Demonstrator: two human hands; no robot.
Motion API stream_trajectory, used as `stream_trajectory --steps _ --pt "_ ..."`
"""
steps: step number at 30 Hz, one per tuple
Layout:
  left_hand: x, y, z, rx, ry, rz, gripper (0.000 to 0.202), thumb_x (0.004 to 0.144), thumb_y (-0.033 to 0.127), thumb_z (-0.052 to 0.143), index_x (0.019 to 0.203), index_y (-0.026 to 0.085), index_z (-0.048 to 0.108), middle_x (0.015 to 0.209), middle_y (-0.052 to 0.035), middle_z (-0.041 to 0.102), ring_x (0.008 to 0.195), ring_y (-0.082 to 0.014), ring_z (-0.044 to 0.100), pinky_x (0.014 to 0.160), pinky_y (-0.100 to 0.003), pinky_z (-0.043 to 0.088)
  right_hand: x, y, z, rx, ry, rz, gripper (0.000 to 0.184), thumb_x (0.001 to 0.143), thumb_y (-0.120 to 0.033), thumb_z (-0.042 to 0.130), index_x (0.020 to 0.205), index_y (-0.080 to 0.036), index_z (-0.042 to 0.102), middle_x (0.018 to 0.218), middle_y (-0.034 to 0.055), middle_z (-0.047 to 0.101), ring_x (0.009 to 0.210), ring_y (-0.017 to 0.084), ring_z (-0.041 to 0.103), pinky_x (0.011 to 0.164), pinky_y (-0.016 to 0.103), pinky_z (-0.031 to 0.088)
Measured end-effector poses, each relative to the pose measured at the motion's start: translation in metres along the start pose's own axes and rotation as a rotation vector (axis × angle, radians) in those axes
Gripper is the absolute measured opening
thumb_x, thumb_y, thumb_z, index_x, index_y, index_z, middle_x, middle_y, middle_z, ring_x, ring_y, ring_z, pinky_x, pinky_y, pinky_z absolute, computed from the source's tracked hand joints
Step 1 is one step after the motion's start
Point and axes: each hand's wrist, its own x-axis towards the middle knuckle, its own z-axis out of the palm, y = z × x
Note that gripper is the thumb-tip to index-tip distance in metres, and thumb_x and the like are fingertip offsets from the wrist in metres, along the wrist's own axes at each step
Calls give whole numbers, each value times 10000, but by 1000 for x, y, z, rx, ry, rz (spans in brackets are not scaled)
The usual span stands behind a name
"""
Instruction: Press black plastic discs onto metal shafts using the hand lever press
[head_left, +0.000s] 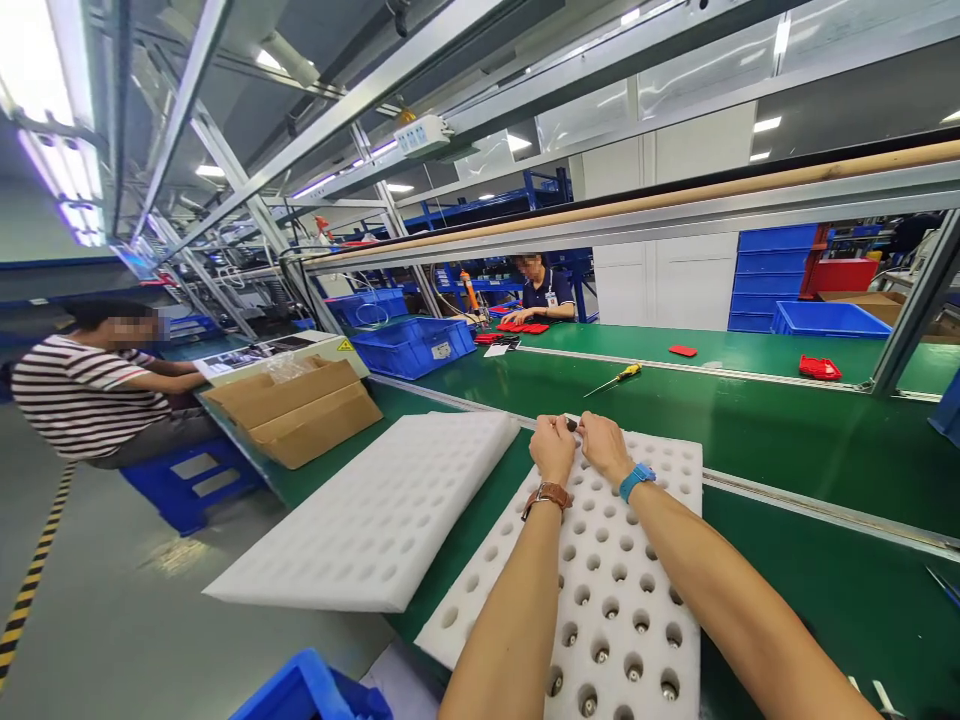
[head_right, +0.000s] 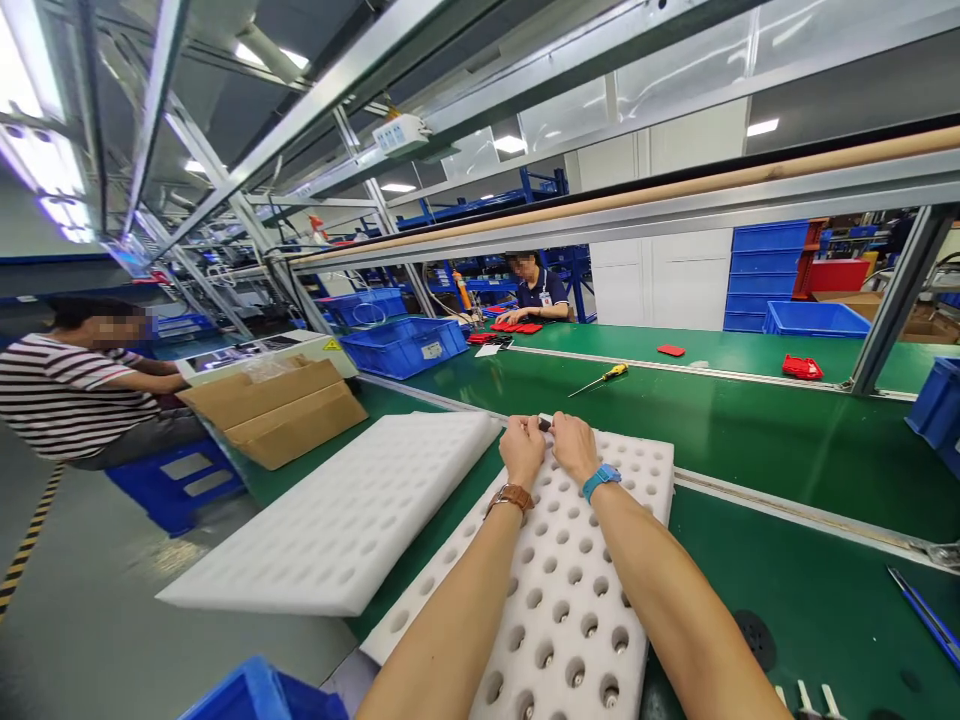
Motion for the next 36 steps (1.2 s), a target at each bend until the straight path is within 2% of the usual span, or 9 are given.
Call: stream_trajectory --steps 4,10,18,23,27,32,34,36 --pt "-1 -1 0 -7 6 -7 184 1009 293 480 1023 157 603 996 -122 722 939 -286 670 743 -340 402 1 -1 -1 -12 -10 -16 154 1034 -202 480 1038 -121 610 946 48 633 873 163 595 823 310 473" --pt "-1 0 -2 -11 6 -29 199 1011 297 468 1036 153 603 994 -130 719 954 -291 669 772 -352 421 3 -1 1 2 -8 -18 171 1044 -202 466 1071 -118 612 1010 62 638 963 174 606 897 347 488" --pt "1 0 0 -26 -35 -59 176 992 290 496 1008 155 608 995 -128 723 971 -285 672 797 -347 434 9 11 3 70 -85 34 158 995 -269 590 1024 -120 634 975 55 649 899 170 616 838 330 499" --pt "0 -2 0 -7 -53 -62 179 988 311 503 989 167 611 962 -114 724 956 -285 674 815 -352 440 7 14 8 146 -52 26 122 993 -232 566 965 -126 622 914 48 636 837 160 590 796 305 468" --pt "0 -2 1 11 -41 -84 216 1001 319 471 1029 160 614 997 -131 721 980 -297 669 803 -362 445 7 11 2 256 45 -6 106 973 -185 556 888 -135 596 879 39 629 809 155 571 789 290 439" --pt "1 1 0 8 -51 -92 185 977 310 536 971 157 639 946 -114 715 927 -268 662 809 -361 457 4 7 -14 431 317 47 218 1050 -244 390 913 -179 545 958 41 659 912 157 591 852 273 418" --pt "0 8 -3 1 -45 -98 200 983 318 542 967 145 641 922 -87 696 882 -226 646 820 -360 472 0 6 -24 490 402 80 224 1050 -267 368 918 -186 530 968 51 671 928 160 605 858 268 428" --pt "-5 19 -10 -10 -39 -97 242 988 357 555 987 129 636 920 -64 666 853 -189 626 828 -362 494 -6 7 -43 535 460 103 195 1029 -278 398 904 -193 521 942 53 683 906 164 619 845 268 445"
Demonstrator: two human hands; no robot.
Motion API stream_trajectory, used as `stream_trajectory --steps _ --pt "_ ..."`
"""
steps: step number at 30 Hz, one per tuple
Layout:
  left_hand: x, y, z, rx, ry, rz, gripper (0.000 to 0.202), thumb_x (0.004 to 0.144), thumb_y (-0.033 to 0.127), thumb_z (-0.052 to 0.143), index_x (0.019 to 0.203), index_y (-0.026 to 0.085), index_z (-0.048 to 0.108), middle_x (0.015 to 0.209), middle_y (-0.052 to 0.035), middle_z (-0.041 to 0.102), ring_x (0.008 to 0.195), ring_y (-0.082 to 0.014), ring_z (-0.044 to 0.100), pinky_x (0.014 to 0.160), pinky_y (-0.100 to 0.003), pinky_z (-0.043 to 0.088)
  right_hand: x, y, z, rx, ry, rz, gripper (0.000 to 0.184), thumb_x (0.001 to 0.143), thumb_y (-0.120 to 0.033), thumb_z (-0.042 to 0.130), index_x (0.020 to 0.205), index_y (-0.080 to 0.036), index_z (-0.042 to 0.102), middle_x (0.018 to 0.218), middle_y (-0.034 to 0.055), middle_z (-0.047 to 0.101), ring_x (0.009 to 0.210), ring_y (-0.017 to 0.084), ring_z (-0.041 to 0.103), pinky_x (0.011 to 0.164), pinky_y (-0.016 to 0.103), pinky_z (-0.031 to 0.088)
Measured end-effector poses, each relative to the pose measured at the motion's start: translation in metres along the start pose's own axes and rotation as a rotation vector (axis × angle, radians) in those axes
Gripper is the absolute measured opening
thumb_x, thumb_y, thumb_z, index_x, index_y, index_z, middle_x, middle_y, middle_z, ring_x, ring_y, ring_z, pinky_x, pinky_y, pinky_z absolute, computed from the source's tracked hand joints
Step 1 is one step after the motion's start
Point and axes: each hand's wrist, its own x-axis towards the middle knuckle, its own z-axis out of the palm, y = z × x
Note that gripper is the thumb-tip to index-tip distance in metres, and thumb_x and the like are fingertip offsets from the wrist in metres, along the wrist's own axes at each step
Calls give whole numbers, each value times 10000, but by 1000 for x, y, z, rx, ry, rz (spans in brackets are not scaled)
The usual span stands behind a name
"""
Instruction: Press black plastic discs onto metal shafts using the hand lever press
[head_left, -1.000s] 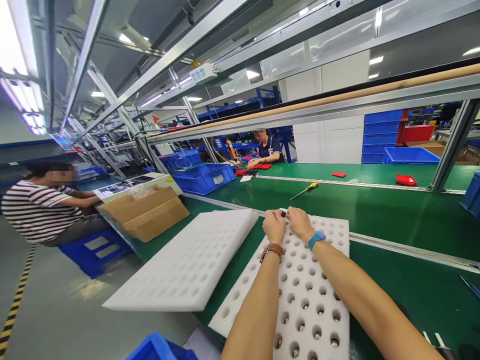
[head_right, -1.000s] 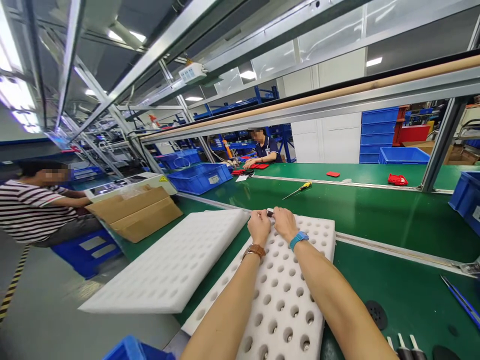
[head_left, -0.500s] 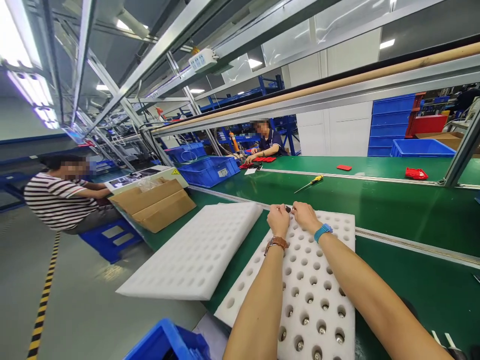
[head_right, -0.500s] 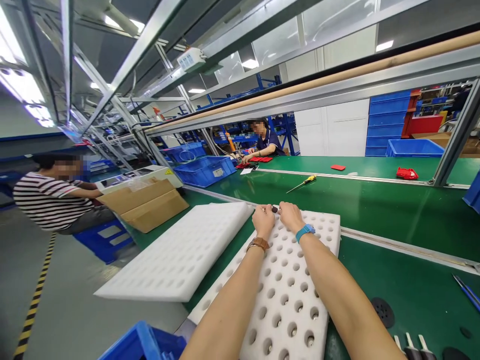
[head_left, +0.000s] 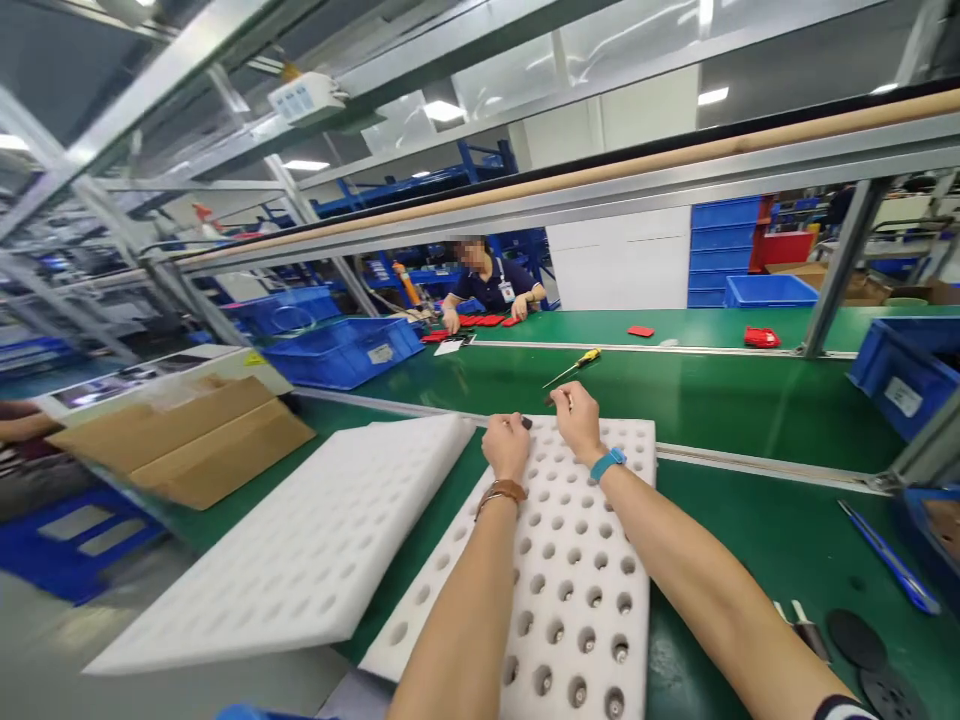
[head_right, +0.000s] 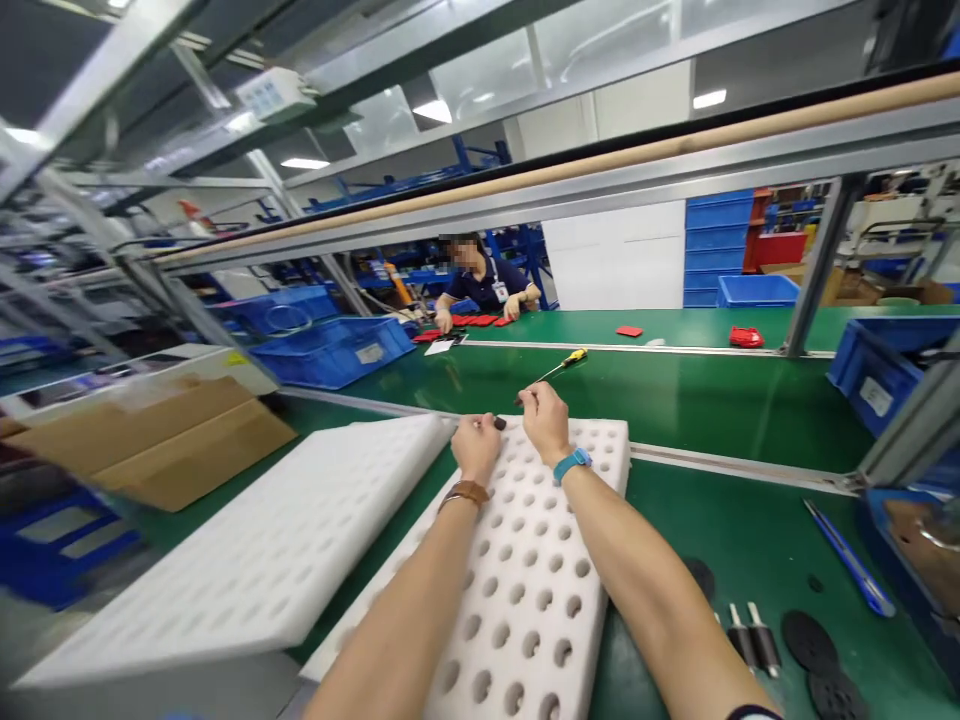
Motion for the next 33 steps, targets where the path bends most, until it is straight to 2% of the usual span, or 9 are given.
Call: stream_trajectory --steps 3,6,10,14,18,22,25,29,33 --pt "-18 22 -15 -31 10 31 335 979 446 576 1058 125 627 995 -70 640 874 -175 616 823 -363 521 4 -16 -54 46 48 -8 182 1013 -305 434 899 -200 530 923 37 700 867 158 636 828 261 462" --pt "-42 46 -34 -68 12 67 359 982 451 575 1122 123 616 1051 -84 632 898 -177 618 813 -363 537 -10 -27 -145 52 31 -30 204 1002 -341 467 906 -202 582 918 6 715 858 142 648 820 242 463" --pt "-69 82 -56 -112 -4 123 345 988 433 571 1131 123 616 1064 -87 637 913 -180 626 825 -370 544 -69 -15 -273 -26 2 86 223 937 -302 507 788 -197 635 823 -2 710 780 145 642 755 247 449" --pt "-94 120 -63 -129 -130 273 233 991 357 549 1017 136 617 1009 -69 672 891 -177 636 844 -355 525 -139 20 -343 -106 -53 266 256 900 -294 504 694 -190 613 728 27 695 718 174 639 713 277 439" --pt "-151 131 -58 -62 -483 471 134 948 241 526 841 204 597 880 -26 732 775 -176 657 746 -271 504 -185 39 -357 -153 -198 394 226 878 -290 527 704 -182 624 718 36 691 702 185 625 652 273 402" --pt "-233 103 -63 158 -882 549 157 896 208 561 758 203 635 796 -39 733 790 -200 682 720 -271 474 -208 35 -360 -189 -354 454 206 881 -273 561 735 -166 660 758 37 695 740 183 618 643 265 360" --pt "-278 82 -64 331 -938 517 147 873 190 570 759 162 658 832 -107 730 832 -258 680 704 -322 434 -216 27 -358 -218 -427 458 206 896 -255 573 748 -159 680 800 38 707 768 172 614 659 259 348" --pt "-297 73 -53 444 -942 490 189 890 180 533 779 111 669 884 -172 721 866 -285 674 707 -343 404 -227 21 -346 -277 -496 449 238 939 -253 555 792 -150 712 814 56 715 773 176 640 655 258 359" --pt "-295 76 -44 439 -913 468 210 941 249 532 902 102 677 954 -156 718 906 -254 669 745 -323 415 -238 17 -337 -382 -458 454 343 1000 -341 543 1216 -110 677 1092 138 714 1033 260 664 799 285 427"
